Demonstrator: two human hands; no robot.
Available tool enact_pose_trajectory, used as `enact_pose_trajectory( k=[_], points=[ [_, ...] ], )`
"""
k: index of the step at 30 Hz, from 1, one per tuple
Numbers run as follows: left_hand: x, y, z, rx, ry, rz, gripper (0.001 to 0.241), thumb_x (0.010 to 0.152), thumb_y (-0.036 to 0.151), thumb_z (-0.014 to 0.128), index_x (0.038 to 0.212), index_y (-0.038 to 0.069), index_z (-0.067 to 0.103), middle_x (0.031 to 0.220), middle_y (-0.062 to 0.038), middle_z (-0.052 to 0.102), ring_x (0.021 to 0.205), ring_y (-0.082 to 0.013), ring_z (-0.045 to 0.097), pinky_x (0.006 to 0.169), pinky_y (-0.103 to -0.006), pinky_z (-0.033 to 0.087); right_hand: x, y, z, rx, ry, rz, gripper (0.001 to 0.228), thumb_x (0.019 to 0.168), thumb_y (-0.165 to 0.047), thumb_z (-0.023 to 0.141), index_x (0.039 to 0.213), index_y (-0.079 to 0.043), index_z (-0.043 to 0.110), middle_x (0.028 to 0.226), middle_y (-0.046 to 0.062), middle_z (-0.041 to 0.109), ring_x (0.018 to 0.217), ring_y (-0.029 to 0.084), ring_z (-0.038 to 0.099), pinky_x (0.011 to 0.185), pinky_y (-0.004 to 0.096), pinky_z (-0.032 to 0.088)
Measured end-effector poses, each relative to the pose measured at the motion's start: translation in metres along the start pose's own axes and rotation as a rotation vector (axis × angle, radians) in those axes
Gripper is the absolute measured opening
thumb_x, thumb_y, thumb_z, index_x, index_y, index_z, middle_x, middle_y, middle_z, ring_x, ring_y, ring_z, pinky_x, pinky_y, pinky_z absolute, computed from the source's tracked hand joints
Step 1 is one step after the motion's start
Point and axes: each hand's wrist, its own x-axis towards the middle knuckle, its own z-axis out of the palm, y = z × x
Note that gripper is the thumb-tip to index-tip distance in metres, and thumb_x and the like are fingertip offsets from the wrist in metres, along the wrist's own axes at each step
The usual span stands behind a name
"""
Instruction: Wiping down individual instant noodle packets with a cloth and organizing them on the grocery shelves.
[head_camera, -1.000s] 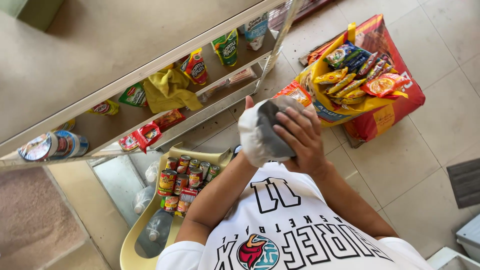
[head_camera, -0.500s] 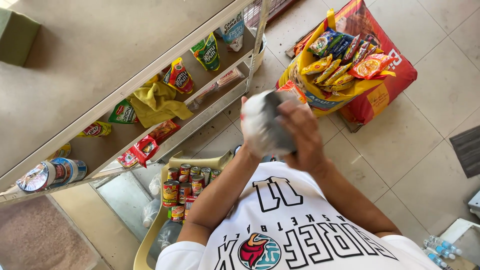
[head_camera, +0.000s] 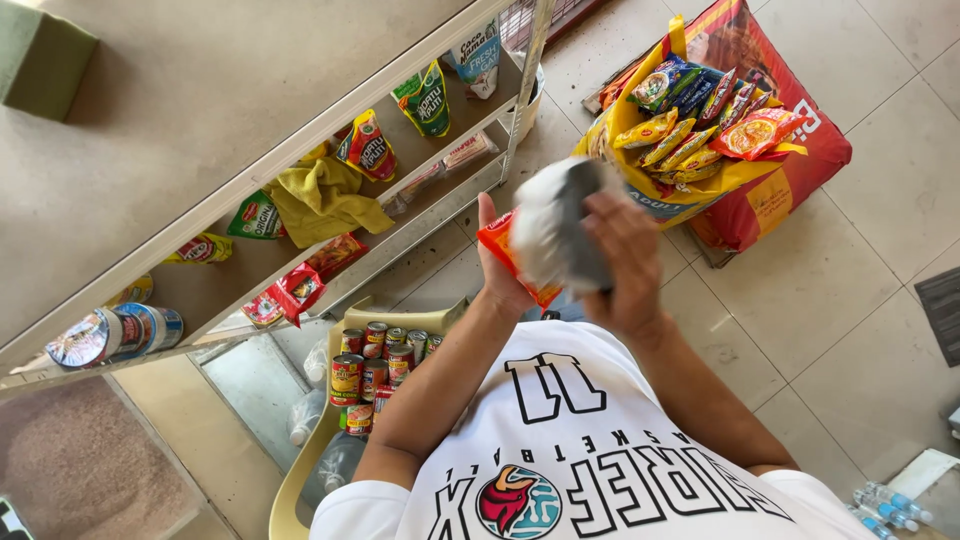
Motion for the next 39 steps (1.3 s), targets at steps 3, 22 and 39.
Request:
enact_pose_trajectory(
  k=[3, 22, 39],
  points=[
    [-0.003, 0.001, -0.004, -0.014, -0.007, 0.027, 0.111, 0.074, 0.101, 0.042, 0.126, 0.006, 0.068, 0.119, -0.016, 0.072, 0.086, -0.0241, 0.072, 0.087, -0.0375, 0.057, -0.003, -0.023, 0.016, 0.097, -0.125, -0.123, 0.066, 0.103, -0.057, 0.039, 0.134, -0.006, 0.066, 0.143, 0.017, 0.063, 0.136, 0.042, 0.056, 0.116, 0.056, 0.034],
    [0.017, 0.025, -0.023, 0.019, -0.121, 0.101, 0.129, 0.072, 0.103, 0.043, 0.146, -0.002, 0.053, 0.141, -0.026, 0.059, 0.120, -0.0401, 0.064, 0.109, -0.0514, 0.047, 0.012, -0.005, 0.031, 0.194, -0.182, -0.048, 0.072, 0.101, -0.062, 0.037, 0.136, -0.004, 0.064, 0.145, 0.018, 0.060, 0.138, 0.042, 0.052, 0.118, 0.055, 0.031],
    [0.059, -0.017, -0.012, 0.019, -0.206, -0.209, 0.131, 0.074, 0.105, 0.037, 0.151, -0.001, 0.048, 0.147, -0.022, 0.056, 0.126, -0.0353, 0.063, 0.114, -0.0455, 0.046, 0.011, 0.049, -0.039, -0.231, 0.181, 0.078, 0.055, 0.107, -0.038, 0.053, 0.131, 0.011, 0.062, 0.135, 0.026, 0.064, 0.126, 0.049, 0.059, 0.107, 0.057, 0.039]
  ],
)
